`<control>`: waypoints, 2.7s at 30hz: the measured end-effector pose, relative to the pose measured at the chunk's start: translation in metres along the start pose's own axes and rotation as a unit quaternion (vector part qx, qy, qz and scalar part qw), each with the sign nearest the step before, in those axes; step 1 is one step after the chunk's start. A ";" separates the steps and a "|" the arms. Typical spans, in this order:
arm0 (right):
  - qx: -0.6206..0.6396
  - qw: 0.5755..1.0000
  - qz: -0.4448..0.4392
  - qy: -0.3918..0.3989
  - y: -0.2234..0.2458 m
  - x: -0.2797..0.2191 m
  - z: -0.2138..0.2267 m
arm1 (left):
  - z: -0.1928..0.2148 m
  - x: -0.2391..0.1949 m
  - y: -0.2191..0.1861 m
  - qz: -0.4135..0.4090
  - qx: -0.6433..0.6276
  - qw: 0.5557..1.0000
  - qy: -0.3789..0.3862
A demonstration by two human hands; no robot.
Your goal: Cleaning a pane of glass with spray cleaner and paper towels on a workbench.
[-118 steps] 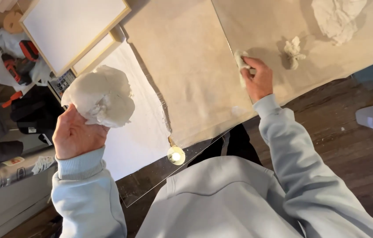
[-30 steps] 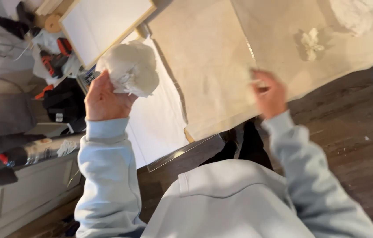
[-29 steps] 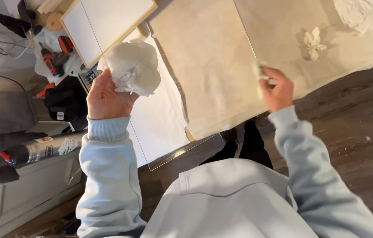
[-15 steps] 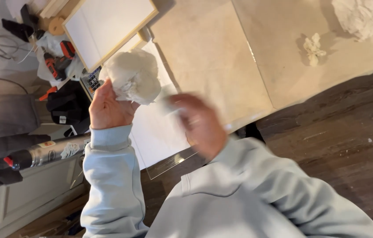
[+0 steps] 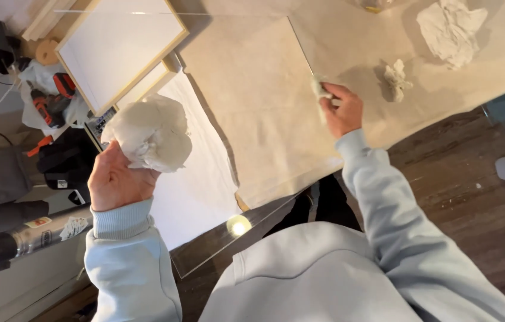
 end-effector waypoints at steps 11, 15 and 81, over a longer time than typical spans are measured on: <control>0.000 0.996 0.023 0.081 0.077 -0.008 -0.045 | -0.010 -0.005 0.011 -0.032 -0.095 0.994 -0.038; 0.249 0.960 0.039 0.121 0.233 -0.067 -0.153 | 0.016 0.002 0.019 -0.015 -0.097 0.995 0.024; 0.410 0.864 0.125 0.263 0.258 0.091 -0.131 | 0.002 -0.026 0.007 0.012 -0.079 0.995 0.058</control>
Point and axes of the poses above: each hand's wrist, its own x-axis towards the middle knuckle, its own z-axis out of the back of the hand, y = z × x, the point moved 1 cm from there along x, towards the middle knuckle, and after that the axes turned 1 degree about x, right-handed, at the moved point
